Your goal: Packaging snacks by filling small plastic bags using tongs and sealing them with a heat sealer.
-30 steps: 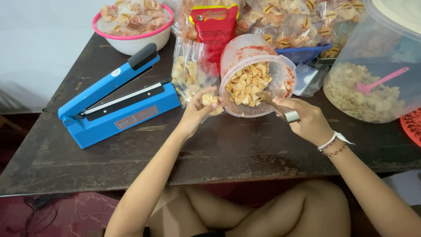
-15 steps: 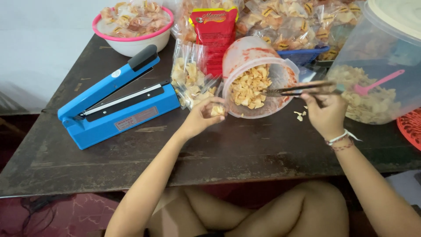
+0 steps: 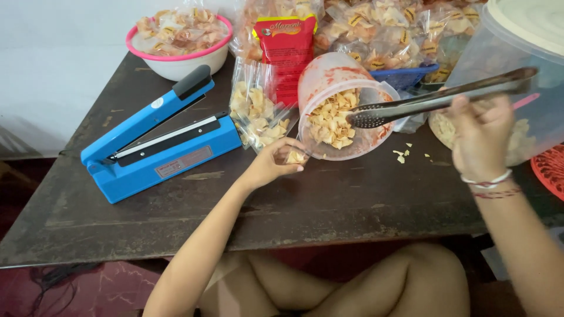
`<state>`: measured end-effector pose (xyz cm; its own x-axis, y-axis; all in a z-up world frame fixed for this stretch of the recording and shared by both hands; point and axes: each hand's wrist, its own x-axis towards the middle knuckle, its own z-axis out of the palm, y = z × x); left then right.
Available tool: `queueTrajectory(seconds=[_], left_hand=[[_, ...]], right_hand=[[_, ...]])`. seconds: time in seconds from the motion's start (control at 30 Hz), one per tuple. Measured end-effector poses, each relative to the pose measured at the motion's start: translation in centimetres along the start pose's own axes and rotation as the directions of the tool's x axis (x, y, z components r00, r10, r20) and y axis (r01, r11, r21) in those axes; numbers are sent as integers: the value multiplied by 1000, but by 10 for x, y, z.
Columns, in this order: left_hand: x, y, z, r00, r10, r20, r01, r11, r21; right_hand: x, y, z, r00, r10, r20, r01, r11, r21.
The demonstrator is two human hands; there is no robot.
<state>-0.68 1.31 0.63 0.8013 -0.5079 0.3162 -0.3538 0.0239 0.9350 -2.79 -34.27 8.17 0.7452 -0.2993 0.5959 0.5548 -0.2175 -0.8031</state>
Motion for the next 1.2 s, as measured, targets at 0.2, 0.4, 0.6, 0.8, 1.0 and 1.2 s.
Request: queueTrajectory(seconds=[0.2,0.4,0.6,0.8,1.0,1.2], left_hand=[[0,-3,0,998,37,56,-33,998,-62],[2,-10,0,996,54,76,-52,998,-18],[2,-12,0,996,49,78,-46,998,-38],[3,-14,-1,997,40,62,-39,999,-13],[1,-13,-1,998,-59,18,58,998,33],[5,-17,-9,999,19,47,-11,985,-171]], right_hand=[[10,-41,-11,985,-52,165,35,994,104],[21,-79,14,918,-177,356,186,982,8],[31,-92,33,808,-291,512,383,920,-82],[31,-107,49,723,-362,588,532,835,-139],[30,-107,52,732,-349,586,524,837,-156],[22,-98,34,675,-511,532,677,715,-172]])
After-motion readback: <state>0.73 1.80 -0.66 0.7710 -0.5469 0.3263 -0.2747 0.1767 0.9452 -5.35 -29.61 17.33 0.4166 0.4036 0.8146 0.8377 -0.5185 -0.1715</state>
